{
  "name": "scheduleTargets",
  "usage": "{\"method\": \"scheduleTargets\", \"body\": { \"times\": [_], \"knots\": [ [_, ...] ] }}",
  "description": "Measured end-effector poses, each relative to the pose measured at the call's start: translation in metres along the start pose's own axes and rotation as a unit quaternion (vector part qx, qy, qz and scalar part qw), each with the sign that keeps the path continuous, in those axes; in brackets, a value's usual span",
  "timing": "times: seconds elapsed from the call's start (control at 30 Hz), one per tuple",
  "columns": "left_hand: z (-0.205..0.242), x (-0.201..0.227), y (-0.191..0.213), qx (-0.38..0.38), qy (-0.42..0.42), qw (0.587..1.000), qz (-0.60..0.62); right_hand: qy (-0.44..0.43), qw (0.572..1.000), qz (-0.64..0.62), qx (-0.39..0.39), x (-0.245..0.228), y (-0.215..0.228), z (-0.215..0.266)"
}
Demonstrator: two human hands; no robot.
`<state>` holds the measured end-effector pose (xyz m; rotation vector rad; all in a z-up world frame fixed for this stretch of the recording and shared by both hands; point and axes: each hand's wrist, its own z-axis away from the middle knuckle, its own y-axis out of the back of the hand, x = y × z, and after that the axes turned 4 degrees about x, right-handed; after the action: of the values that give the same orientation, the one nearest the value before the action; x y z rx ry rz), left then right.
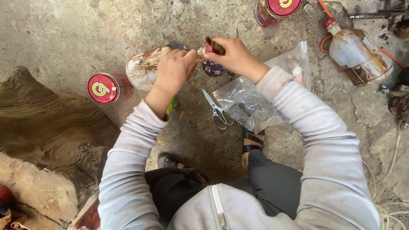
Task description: Preparing paint by mixing components and then applying the finish to a large wooden statue using a spray gun.
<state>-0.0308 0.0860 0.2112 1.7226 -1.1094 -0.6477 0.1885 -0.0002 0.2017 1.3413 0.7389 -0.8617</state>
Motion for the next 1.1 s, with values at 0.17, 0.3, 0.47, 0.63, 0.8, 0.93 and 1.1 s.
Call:
{"method": "scheduleTargets", "body": {
  "times": [0.17,0.3,0.47,0.63,0.8,0.93,1.1],
  "knots": [
    [0.003,0.005,-0.003,-0.088,-0.007,0.996,0.024,0.008,0.999,0.038,-0.006,0.002,0.001,0.009],
    [0.0,0.007,-0.008,-0.133,0.0,0.99,0.04,0.004,0.997,0.07,-0.022,0.014,0.003,0.007],
    [-0.006,0.012,-0.011,-0.173,0.005,0.984,0.03,0.12,0.978,0.173,0.005,0.027,0.005,0.008],
    [-0.008,0.011,-0.014,-0.199,-0.001,0.98,-0.001,0.135,0.972,0.19,0.01,0.025,0.015,0.014],
    [0.003,0.004,-0.022,-0.186,-0.008,0.982,-0.014,0.013,0.998,0.067,0.005,0.037,0.036,0.024],
    [0.007,0.002,-0.022,-0.166,-0.01,0.986,-0.002,0.025,0.985,0.068,0.156,0.055,0.05,0.052],
    [0.011,0.001,-0.013,-0.105,-0.004,0.993,0.043,-0.01,0.977,0.103,0.188,0.061,0.051,0.107]
  ]
}}
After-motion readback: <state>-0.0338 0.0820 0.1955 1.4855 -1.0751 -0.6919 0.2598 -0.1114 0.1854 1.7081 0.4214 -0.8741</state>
